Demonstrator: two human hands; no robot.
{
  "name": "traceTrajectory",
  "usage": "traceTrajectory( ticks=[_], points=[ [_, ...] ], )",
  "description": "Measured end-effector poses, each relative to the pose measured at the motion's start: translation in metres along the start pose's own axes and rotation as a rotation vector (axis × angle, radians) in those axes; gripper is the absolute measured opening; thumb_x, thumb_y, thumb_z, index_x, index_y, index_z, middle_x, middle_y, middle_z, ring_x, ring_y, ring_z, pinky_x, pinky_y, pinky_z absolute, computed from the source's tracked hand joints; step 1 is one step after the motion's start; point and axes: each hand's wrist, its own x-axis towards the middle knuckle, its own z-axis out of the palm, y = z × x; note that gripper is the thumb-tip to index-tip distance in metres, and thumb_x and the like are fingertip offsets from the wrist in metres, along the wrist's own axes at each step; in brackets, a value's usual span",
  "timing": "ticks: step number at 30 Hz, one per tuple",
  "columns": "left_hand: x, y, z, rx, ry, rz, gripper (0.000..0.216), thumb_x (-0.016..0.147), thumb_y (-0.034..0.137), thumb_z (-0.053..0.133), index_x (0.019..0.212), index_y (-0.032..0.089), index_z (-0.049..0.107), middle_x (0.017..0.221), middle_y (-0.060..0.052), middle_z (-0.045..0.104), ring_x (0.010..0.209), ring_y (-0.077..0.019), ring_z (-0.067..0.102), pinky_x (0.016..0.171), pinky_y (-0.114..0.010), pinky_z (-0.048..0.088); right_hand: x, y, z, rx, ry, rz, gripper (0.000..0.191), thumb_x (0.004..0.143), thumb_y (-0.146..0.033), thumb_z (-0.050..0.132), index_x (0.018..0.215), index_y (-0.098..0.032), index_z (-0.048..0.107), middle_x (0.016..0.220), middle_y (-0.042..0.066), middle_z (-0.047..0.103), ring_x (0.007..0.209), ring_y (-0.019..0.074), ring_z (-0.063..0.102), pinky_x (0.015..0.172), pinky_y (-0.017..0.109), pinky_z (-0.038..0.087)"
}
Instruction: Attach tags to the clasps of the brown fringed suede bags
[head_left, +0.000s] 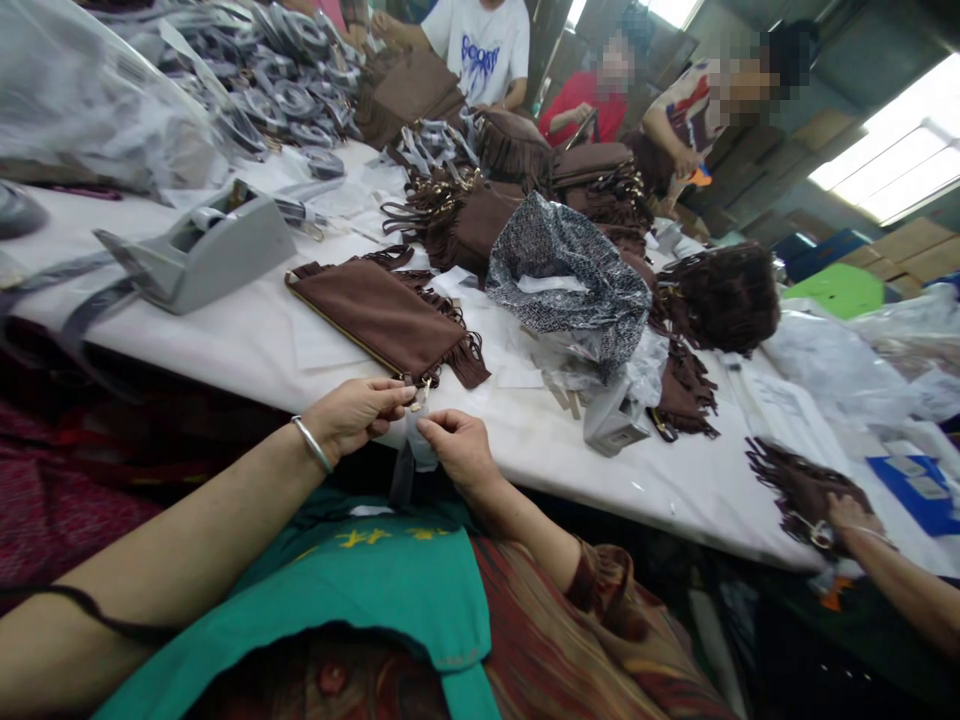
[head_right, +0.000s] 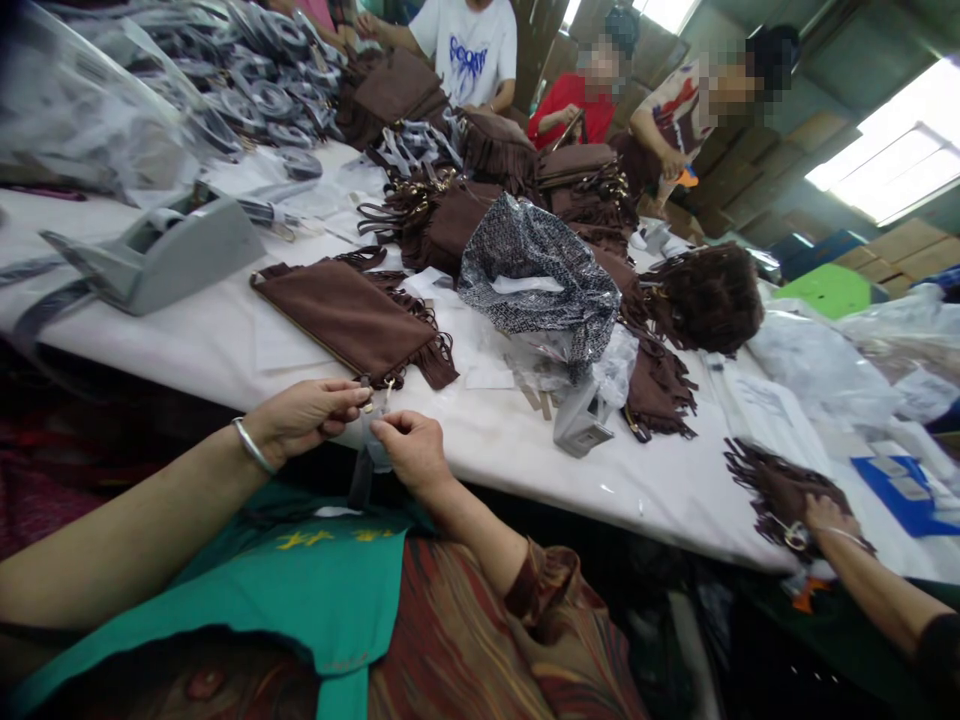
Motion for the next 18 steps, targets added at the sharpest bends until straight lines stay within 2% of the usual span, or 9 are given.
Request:
traceTrajectory(
  ticks=[7,18],
  points=[
    [0.0030,-0.0024,-0.0029,0.039,0.030,0.009,0.020,0.066,0.022,0.081,0.071,0.011,0.064,0.062,0.000,0.055,0.048,-0.0047,0.046,0.034,-0.011,0.023,-0.0005,0.0040,-0.0003,0.058,-0.005,0.047,0.024,0.068,-0.038,0.071,0.072,-0.014,0.071,0.053,-0.004,0.055,0.049,0.0091,0.044,0.050,0.022,0.037],
    [0.0028,-0.0003,-0.0024,0.037,0.035,-0.026,0.016,0.070,0.019,0.077,0.072,0.012,0.063,0.062,0.000,0.054,0.047,-0.0046,0.046,0.033,-0.011,0.024,-0.0039,-0.0018,-0.0036,-0.055,-0.025,-0.060,0.020,0.072,-0.034,0.068,0.074,-0.015,0.073,0.064,0.000,0.065,0.060,0.0137,0.054,0.060,0.025,0.043]
  ],
)
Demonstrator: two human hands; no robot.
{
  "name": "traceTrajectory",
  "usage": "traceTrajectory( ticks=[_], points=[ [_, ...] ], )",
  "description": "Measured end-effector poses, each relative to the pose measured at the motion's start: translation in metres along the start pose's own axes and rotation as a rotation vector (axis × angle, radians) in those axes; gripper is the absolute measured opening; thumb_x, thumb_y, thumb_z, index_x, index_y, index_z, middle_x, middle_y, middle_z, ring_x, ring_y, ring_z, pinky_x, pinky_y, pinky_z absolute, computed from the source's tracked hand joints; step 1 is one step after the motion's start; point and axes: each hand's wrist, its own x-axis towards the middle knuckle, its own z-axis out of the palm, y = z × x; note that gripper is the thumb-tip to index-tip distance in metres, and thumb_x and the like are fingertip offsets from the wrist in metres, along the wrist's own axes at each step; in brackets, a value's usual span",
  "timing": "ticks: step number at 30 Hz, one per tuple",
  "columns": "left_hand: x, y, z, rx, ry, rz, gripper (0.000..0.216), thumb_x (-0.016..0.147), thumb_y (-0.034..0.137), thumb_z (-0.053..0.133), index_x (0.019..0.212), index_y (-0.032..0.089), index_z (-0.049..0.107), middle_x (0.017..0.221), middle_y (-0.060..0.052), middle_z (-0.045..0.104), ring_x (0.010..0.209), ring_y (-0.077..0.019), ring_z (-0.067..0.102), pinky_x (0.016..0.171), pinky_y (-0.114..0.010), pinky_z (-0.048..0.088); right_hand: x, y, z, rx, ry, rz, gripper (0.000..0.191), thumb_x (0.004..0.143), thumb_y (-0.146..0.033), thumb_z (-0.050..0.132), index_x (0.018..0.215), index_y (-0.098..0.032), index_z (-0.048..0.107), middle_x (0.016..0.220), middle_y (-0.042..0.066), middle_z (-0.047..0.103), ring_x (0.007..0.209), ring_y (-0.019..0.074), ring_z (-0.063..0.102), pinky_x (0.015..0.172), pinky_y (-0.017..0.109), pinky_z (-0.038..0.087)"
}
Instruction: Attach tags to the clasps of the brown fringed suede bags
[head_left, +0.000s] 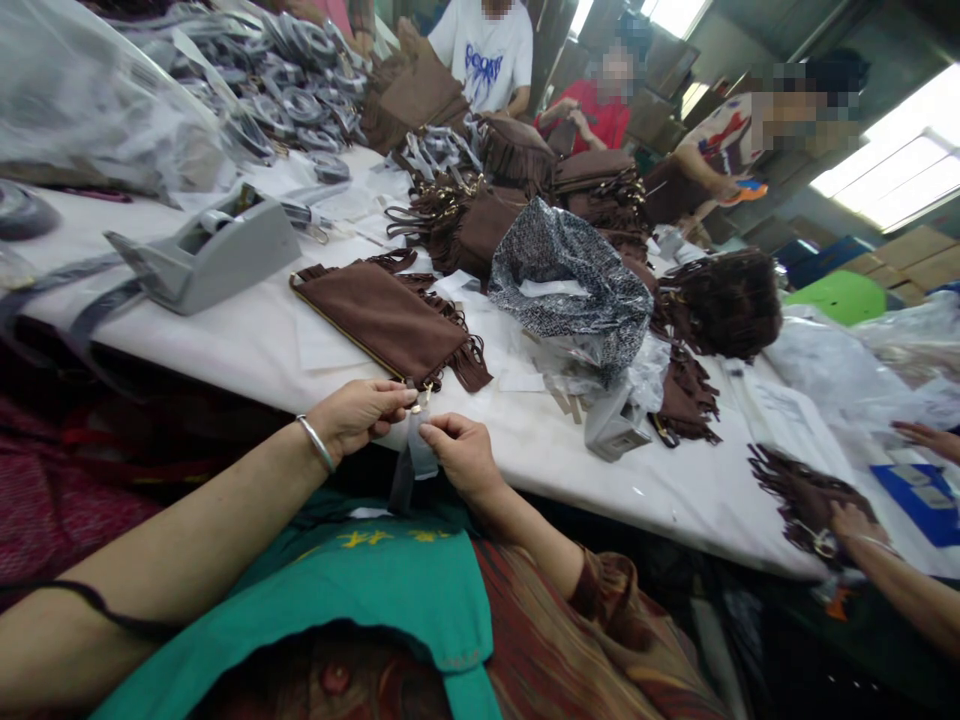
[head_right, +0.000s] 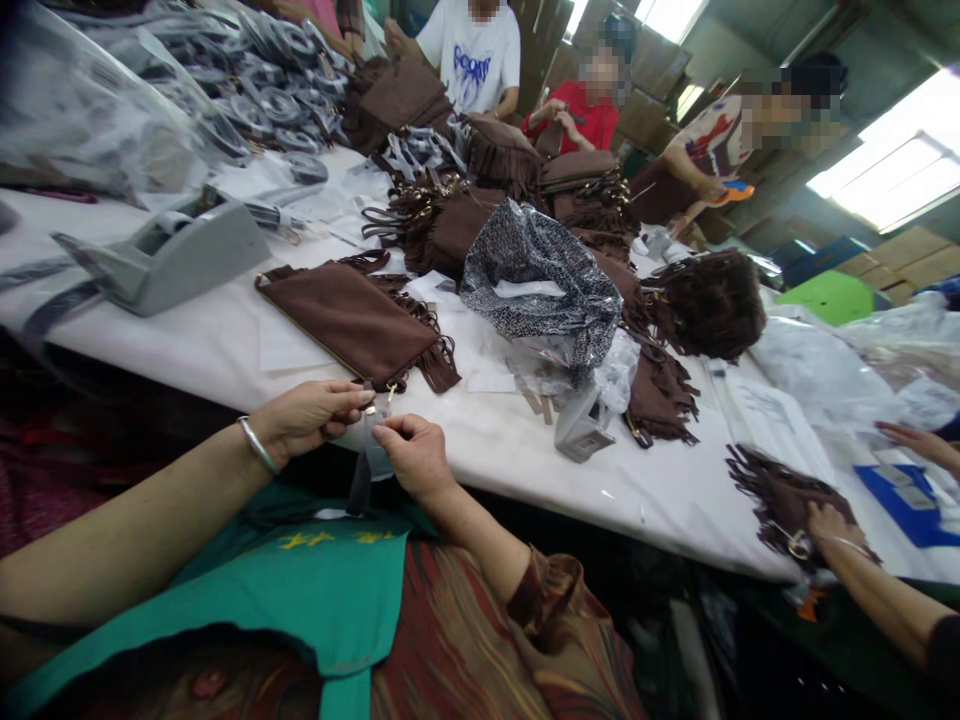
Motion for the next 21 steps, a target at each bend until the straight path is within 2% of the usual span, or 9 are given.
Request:
traceTrajectory(
  ticks=[4,9,13,21],
  points=[
    [0.0003,0.0010,-0.0006,-0.004,-0.013,-0.004,0.016,0.070,0.019,0.077,0.072,0.012,0.063,0.063,0.000,0.054,0.048,-0.0047,0.047,0.033,-0.010,0.024,0.0010,0.0017,-0.0011,-0.061,0.019,-0.068,0.019,0.072,-0.033,0.068,0.075,-0.016,0.073,0.068,0.001,0.066,0.065,0.0150,0.056,0.063,0.025,0.043],
    [0.0001,0.0028,0.0004,-0.015,-0.036,-0.015,0.018,0.069,0.020,0.078,0.072,0.012,0.063,0.060,0.002,0.051,0.045,-0.0037,0.043,0.033,-0.010,0.023,0.0021,0.0046,-0.0032,-0.002,0.004,0.037,0.025,0.075,-0.038,0.065,0.073,-0.014,0.072,0.057,-0.002,0.057,0.055,0.0116,0.047,0.055,0.024,0.038],
    [-0.0009,0.0037,0.0026,-0.011,-0.022,-0.007,0.021,0.066,0.021,0.081,0.070,0.011,0.063,0.058,0.002,0.051,0.044,-0.0034,0.042,0.033,-0.011,0.021,0.0009,0.0039,-0.0038,0.019,-0.020,0.047,0.026,0.077,-0.039,0.063,0.072,-0.014,0.071,0.054,-0.004,0.052,0.052,0.0100,0.041,0.052,0.023,0.035],
    [-0.0021,0.0044,0.0037,0.000,-0.020,-0.001,0.023,0.064,0.022,0.082,0.069,0.011,0.062,0.058,0.002,0.051,0.044,-0.0034,0.042,0.033,-0.011,0.021,-0.0001,-0.0009,-0.0044,-0.095,-0.004,-0.033,0.022,0.077,-0.036,0.062,0.074,-0.016,0.072,0.065,0.000,0.063,0.062,0.0141,0.052,0.060,0.024,0.041]
  ],
)
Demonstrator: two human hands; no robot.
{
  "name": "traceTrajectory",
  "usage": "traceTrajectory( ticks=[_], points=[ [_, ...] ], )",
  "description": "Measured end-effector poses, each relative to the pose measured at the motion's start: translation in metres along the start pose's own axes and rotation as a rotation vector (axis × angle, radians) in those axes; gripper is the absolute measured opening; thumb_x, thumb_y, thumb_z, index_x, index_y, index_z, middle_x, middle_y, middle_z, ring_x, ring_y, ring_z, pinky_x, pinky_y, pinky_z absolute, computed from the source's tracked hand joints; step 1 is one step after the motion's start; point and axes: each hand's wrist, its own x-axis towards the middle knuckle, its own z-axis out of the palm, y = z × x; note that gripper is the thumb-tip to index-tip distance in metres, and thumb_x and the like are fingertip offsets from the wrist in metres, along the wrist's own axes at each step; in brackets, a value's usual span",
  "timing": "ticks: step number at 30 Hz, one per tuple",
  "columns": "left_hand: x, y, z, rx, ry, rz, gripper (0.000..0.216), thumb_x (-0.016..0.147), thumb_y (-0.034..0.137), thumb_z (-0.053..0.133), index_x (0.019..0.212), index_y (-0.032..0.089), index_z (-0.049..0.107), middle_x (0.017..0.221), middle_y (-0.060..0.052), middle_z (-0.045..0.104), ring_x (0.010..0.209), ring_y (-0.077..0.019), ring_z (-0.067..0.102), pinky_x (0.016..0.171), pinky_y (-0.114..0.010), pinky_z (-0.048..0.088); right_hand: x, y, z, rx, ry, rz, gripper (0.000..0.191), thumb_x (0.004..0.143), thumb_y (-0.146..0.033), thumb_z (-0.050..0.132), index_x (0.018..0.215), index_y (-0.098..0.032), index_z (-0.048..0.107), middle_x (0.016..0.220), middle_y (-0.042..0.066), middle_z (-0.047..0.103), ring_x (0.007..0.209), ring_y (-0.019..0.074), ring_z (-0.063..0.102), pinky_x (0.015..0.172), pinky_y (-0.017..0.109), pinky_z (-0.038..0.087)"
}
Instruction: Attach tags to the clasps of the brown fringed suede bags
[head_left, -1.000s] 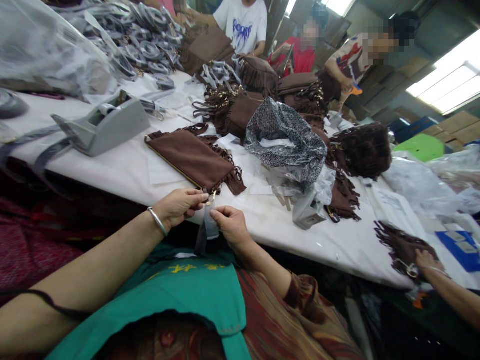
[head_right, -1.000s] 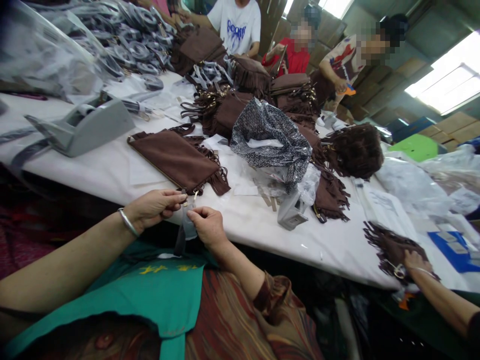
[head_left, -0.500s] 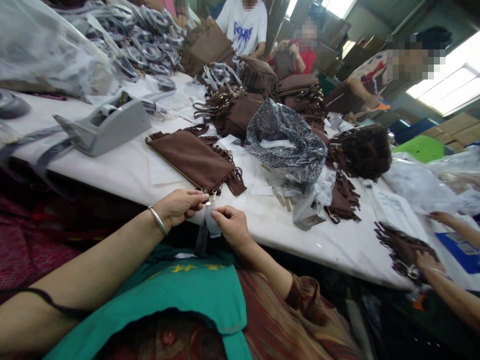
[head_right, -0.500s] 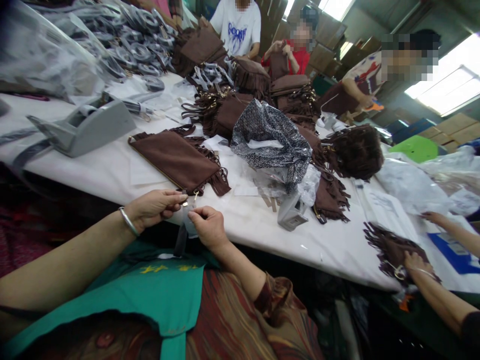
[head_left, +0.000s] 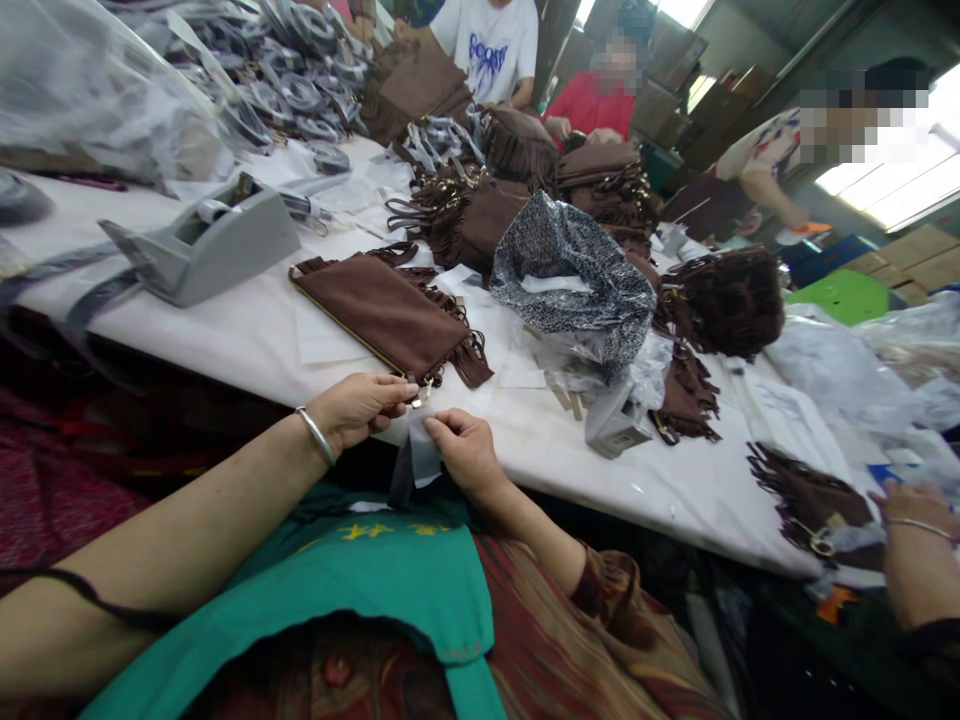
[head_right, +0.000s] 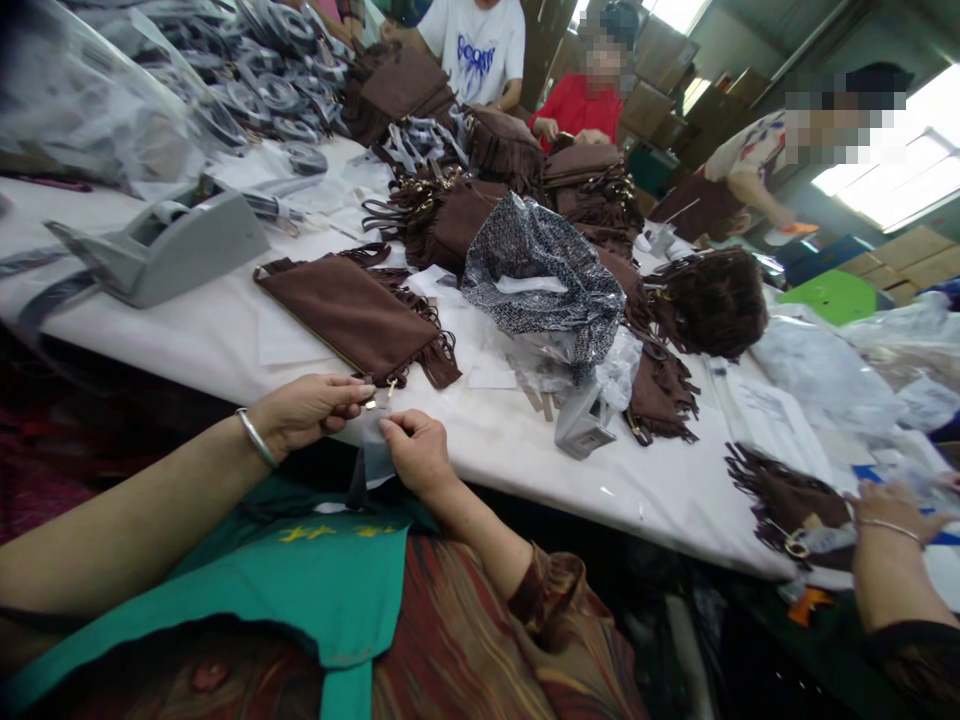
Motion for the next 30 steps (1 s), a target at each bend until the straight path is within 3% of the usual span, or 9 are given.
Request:
traceTrajectory(
  ticks=[12,20,26,30],
  points=[
    [-0.001,0.001,0.001,0.022,0.008,-0.007,0.022,0.065,0.022,0.080,0.070,0.011,0.062,0.059,0.001,0.050,0.045,-0.0041,0.041,0.034,-0.011,0.022,-0.002,-0.001,-0.001,-0.026,0.022,-0.062,0.018,0.075,-0.033,0.066,0.073,-0.016,0.072,0.067,0.001,0.066,0.065,0.0148,0.057,0.065,0.026,0.044],
    [-0.001,0.006,-0.007,-0.070,-0.174,-0.118,0.014,0.070,0.016,0.076,0.077,0.009,0.067,0.068,-0.003,0.056,0.053,-0.0054,0.048,0.037,-0.009,0.026,0.022,0.012,-0.006,0.122,0.164,0.098,0.026,0.073,-0.042,0.067,0.075,-0.016,0.067,0.047,-0.005,0.053,0.043,0.0100,0.047,0.048,0.022,0.039],
    [0.002,-0.001,0.001,0.022,-0.193,-0.104,0.023,0.064,0.023,0.081,0.071,0.011,0.063,0.064,-0.002,0.057,0.049,-0.0048,0.045,0.039,-0.010,0.025,0.038,0.006,0.006,0.254,0.107,0.098,0.032,0.071,-0.048,0.068,0.076,-0.017,0.064,0.048,-0.005,0.053,0.042,0.0093,0.045,0.043,0.021,0.037],
    [0.004,-0.006,-0.002,0.110,-0.161,-0.042,0.028,0.061,0.029,0.082,0.071,0.012,0.064,0.061,0.000,0.054,0.047,-0.0047,0.042,0.039,-0.013,0.024,0.036,-0.002,0.006,0.328,-0.015,0.127,0.034,0.070,-0.051,0.068,0.075,-0.018,0.062,0.048,-0.006,0.051,0.042,0.0083,0.042,0.043,0.021,0.033]
  ],
)
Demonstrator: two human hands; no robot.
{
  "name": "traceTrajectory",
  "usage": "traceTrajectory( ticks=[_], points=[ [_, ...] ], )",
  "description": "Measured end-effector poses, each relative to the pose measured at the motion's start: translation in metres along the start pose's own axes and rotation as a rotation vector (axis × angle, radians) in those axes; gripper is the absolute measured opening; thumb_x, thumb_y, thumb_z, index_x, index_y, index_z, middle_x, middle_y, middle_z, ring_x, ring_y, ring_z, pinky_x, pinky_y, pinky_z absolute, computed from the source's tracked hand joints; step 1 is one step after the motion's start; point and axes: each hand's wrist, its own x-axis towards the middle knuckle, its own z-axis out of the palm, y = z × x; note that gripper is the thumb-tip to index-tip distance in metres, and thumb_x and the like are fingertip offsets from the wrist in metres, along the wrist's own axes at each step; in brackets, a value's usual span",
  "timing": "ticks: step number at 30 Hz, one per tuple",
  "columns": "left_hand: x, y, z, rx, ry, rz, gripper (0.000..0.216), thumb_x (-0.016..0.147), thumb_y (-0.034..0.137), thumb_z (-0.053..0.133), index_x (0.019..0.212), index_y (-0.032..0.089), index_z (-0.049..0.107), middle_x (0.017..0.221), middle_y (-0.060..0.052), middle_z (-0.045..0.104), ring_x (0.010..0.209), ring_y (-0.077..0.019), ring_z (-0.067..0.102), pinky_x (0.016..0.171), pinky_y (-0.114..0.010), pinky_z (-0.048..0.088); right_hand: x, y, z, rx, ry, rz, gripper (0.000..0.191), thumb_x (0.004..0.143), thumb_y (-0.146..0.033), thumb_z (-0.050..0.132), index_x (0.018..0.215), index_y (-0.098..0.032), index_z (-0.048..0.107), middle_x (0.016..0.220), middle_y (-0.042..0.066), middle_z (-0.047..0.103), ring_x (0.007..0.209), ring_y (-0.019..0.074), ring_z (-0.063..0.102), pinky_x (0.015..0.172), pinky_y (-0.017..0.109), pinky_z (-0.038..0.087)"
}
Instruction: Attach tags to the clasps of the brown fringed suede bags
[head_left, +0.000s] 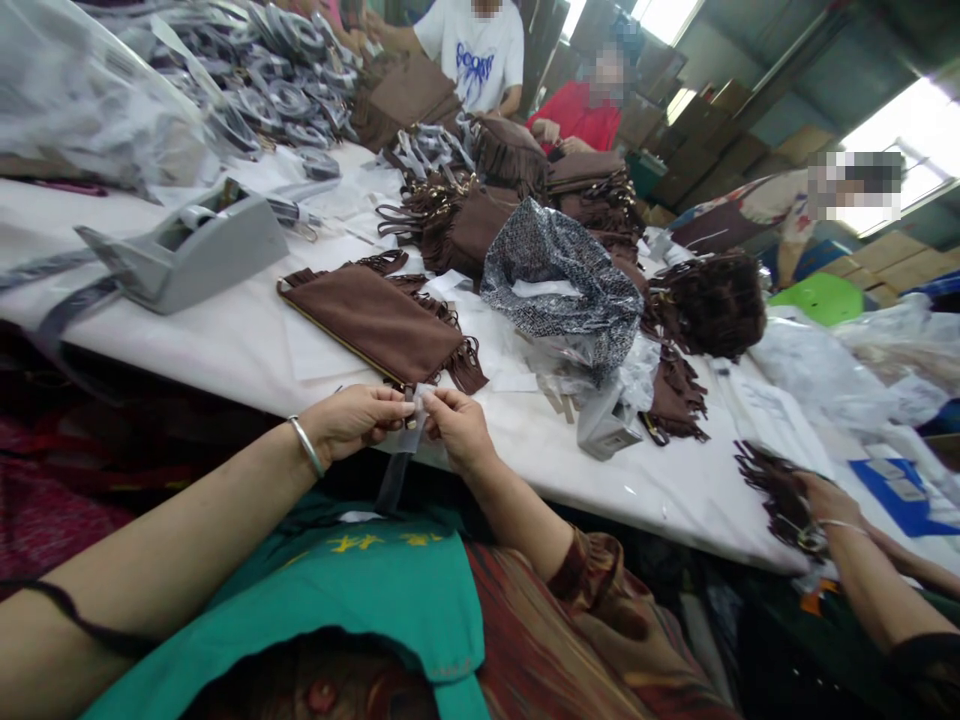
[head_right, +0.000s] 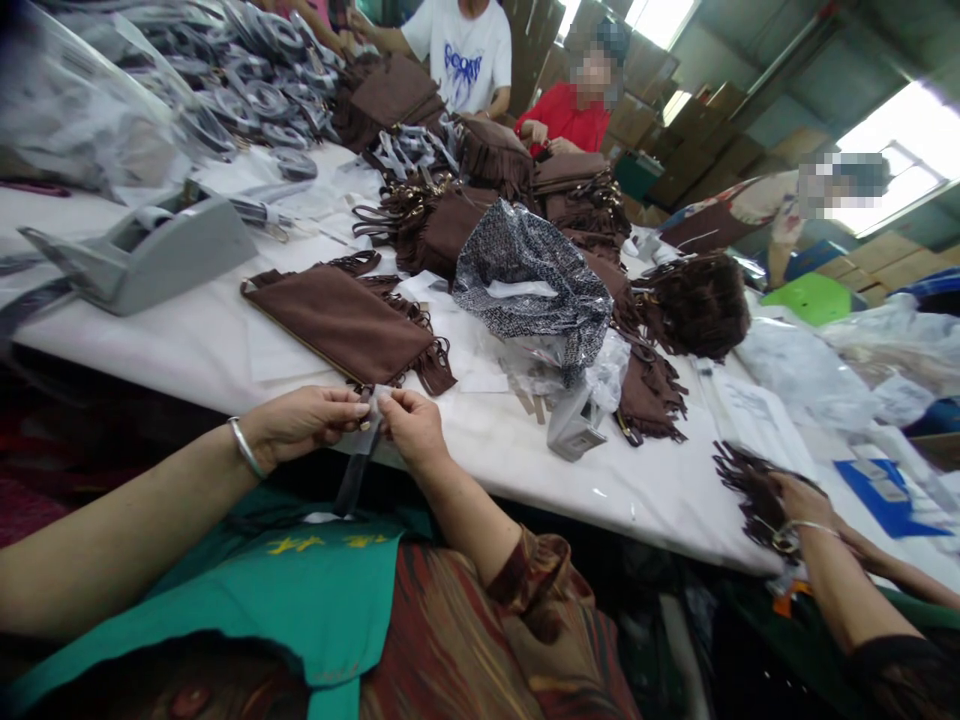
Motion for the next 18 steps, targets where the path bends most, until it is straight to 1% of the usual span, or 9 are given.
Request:
traceTrajectory(
  ticks=[4,6,8,13,16,18],
  points=[
    [0.001,-0.004,-0.003,0.053,0.011,0.029,0.029,0.062,0.033,0.081,0.071,0.012,0.064,0.061,0.001,0.053,0.047,-0.0050,0.041,0.040,-0.015,0.023,-0.002,-0.009,-0.004,-0.022,-0.092,0.061,0.035,0.070,-0.051,0.066,0.064,-0.018,0.056,0.043,-0.007,0.042,0.040,0.0069,0.035,0.040,0.020,0.027],
    [0.001,-0.005,-0.002,0.060,0.012,0.037,0.028,0.063,0.034,0.080,0.072,0.013,0.065,0.061,0.001,0.054,0.048,-0.0055,0.042,0.040,-0.016,0.024,-0.001,-0.011,-0.006,-0.059,-0.104,0.067,0.033,0.070,-0.049,0.066,0.064,-0.017,0.059,0.043,-0.007,0.042,0.040,0.0069,0.035,0.041,0.021,0.027],
    [0.001,-0.005,-0.002,0.063,0.015,0.039,0.028,0.063,0.034,0.081,0.072,0.013,0.065,0.061,0.000,0.055,0.048,-0.0060,0.043,0.041,-0.016,0.024,0.000,-0.010,-0.007,-0.107,-0.090,0.056,0.031,0.069,-0.047,0.067,0.067,-0.016,0.064,0.044,-0.007,0.045,0.041,0.0073,0.036,0.042,0.021,0.028],
    [0.000,0.000,-0.007,0.062,0.012,0.047,0.027,0.063,0.032,0.082,0.071,0.012,0.065,0.066,-0.002,0.058,0.050,-0.0057,0.043,0.041,-0.016,0.027,0.001,-0.006,-0.011,-0.245,0.025,-0.044,0.027,0.068,-0.042,0.070,0.071,-0.015,0.071,0.052,-0.004,0.056,0.050,0.0097,0.046,0.050,0.022,0.036],
    [-0.003,0.011,-0.012,-0.006,0.002,0.033,0.026,0.064,0.030,0.082,0.068,0.013,0.062,0.064,0.000,0.054,0.048,-0.0045,0.040,0.039,-0.014,0.027,-0.002,-0.006,-0.014,-0.340,0.034,-0.110,0.022,0.069,-0.038,0.069,0.068,-0.016,0.071,0.057,-0.003,0.061,0.054,0.0114,0.050,0.056,0.023,0.039],
    [-0.005,0.020,-0.011,-0.055,0.009,0.016,0.026,0.064,0.028,0.082,0.067,0.014,0.061,0.063,0.001,0.052,0.048,-0.0041,0.039,0.039,-0.013,0.027,-0.005,-0.007,-0.014,-0.385,0.026,-0.124,0.020,0.070,-0.036,0.068,0.066,-0.016,0.070,0.057,-0.002,0.061,0.054,0.0118,0.051,0.056,0.024,0.039]
  ],
)
